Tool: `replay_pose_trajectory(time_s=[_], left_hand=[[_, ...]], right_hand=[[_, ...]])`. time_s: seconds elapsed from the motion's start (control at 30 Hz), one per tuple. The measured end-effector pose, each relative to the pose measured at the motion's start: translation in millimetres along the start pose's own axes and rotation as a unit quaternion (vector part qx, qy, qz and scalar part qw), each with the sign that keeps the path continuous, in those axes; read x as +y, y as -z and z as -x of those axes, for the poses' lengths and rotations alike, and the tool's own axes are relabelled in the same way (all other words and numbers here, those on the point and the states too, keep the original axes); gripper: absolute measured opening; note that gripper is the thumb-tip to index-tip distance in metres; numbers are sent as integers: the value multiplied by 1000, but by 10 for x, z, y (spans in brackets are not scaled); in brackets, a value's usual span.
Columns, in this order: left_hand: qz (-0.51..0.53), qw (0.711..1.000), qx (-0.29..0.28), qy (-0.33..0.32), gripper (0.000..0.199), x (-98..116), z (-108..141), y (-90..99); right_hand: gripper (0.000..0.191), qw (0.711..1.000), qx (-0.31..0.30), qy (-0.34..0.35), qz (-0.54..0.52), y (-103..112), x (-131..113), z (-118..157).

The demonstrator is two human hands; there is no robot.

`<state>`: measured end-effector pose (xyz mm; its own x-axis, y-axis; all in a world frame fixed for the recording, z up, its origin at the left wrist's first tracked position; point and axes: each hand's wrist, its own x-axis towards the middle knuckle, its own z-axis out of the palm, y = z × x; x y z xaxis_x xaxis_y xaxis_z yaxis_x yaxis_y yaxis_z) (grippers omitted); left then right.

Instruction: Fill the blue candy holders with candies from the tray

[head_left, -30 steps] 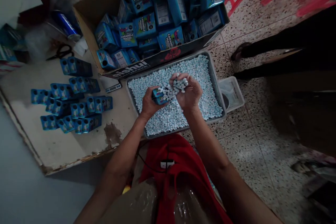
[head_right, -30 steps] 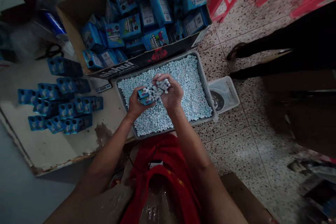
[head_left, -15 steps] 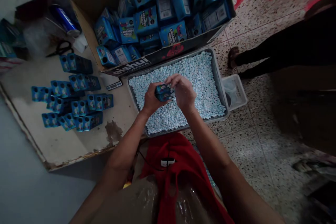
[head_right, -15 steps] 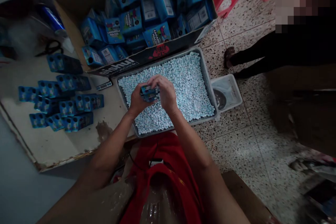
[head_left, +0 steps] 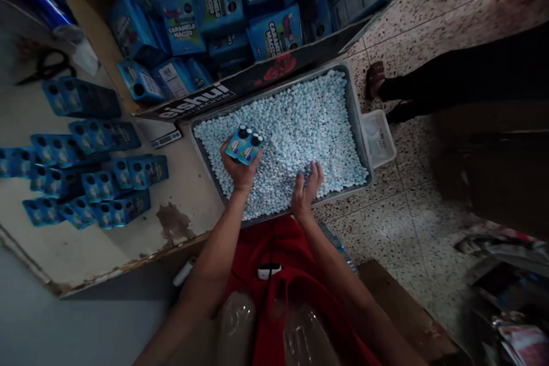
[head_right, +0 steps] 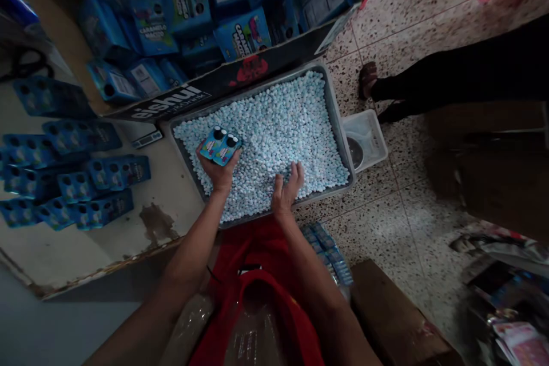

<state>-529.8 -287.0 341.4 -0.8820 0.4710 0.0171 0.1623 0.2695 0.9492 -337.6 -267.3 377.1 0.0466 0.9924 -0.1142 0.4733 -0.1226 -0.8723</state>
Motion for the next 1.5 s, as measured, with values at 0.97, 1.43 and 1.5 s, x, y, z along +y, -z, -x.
replay_pose_trajectory(time_s=[0.97, 1.43, 1.5], left_hand=[[-98, 953, -220, -186, 74, 770, -390, 587], [-63, 961, -211, -168, 74, 622, -334, 470], [-60, 968, -190, -150, 75, 589, -334, 431]], right_hand=[[24, 829, -267, -112, -478, -311, -1868, -801], [49, 843, -259, -23, -470, -384, -1840, -771], [49, 851, -259, 10, -457, -433, -1787, -768]])
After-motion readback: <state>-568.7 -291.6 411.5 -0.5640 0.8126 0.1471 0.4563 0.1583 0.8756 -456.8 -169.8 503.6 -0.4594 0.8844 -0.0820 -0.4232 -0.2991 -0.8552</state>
